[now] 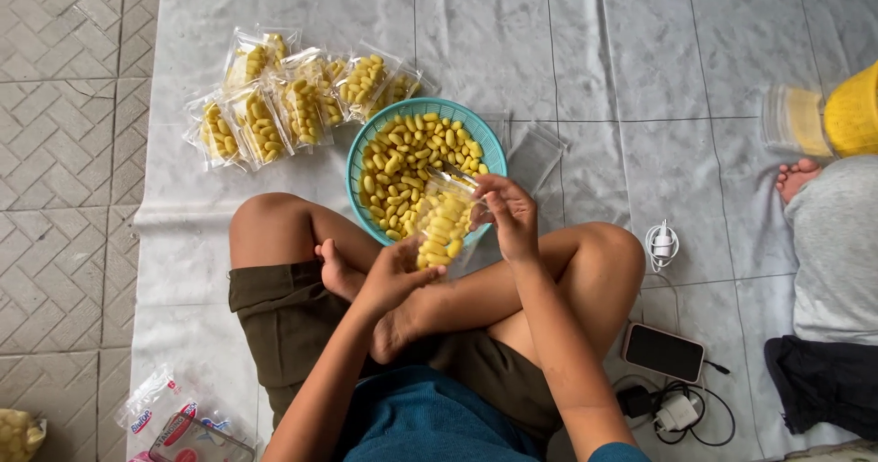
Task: A person sitting on the floor is manually packing small yellow snacks from a bowl into individual plastic bags using metal tongs.
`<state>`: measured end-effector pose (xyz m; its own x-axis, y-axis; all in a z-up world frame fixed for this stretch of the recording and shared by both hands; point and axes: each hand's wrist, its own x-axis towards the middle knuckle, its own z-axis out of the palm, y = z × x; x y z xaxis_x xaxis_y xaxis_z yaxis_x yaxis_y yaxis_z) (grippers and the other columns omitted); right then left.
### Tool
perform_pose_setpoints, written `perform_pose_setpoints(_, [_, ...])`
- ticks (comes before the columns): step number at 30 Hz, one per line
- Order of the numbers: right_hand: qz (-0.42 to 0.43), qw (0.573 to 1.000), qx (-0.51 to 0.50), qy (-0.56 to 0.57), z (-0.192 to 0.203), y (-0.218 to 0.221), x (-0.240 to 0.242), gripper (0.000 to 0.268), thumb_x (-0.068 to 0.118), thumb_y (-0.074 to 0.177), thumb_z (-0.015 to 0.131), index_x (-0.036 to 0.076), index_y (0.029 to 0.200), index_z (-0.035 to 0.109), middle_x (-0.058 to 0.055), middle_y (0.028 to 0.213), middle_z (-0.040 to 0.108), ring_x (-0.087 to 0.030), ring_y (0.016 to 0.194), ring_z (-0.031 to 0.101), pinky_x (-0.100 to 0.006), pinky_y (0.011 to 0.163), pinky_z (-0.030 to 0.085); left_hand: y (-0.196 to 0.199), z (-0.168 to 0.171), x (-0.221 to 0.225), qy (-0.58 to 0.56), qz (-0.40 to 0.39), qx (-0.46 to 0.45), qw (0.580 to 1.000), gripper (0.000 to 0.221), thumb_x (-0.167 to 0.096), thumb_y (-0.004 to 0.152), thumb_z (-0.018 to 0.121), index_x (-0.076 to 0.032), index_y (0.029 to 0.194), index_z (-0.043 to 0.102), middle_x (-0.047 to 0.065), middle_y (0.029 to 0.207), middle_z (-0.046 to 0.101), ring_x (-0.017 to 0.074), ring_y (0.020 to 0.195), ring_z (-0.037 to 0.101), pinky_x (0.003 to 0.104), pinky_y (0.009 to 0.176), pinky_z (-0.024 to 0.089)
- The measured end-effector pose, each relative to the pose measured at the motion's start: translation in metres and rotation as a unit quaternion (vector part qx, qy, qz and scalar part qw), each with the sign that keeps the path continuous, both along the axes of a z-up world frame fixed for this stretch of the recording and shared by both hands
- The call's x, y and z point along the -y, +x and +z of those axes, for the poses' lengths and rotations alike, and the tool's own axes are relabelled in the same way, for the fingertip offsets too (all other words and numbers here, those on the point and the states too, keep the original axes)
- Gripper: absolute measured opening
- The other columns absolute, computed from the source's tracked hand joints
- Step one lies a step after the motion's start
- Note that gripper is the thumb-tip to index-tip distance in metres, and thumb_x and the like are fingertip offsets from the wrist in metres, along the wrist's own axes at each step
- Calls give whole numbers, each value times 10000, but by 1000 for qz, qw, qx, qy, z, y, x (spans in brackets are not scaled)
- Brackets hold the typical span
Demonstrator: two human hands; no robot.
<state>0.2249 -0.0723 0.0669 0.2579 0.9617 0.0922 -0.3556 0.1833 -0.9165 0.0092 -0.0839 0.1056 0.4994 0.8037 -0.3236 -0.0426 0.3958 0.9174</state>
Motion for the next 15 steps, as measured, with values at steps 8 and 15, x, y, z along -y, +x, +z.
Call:
perform_pose_setpoints(8, [-8, 998, -42, -54, -23, 20, -11, 439, 301, 1079, 454, -57, 1316, 543, -163, 1001, 620, -208, 728, 698, -352, 584, 659, -100, -38, -107, 171, 337, -127, 917, 703, -188, 844, 921, 78, 1390, 568, 201, 911, 693, 179, 684, 644, 305, 533, 566])
perform_pose_setpoints(15, [-9, 995, -57, -75, -34, 25, -11, 393, 277, 1071, 467, -53, 1258, 571, -157, 917, 609, -224, 650, 693, -365, 526, 649, -188, -147, -234, 151, 342, -228, 899, 794, -454, 957, 913, -18, 1482, 507, 232, 1489, 503, 422, 1299, 567, 514, 1050, 506])
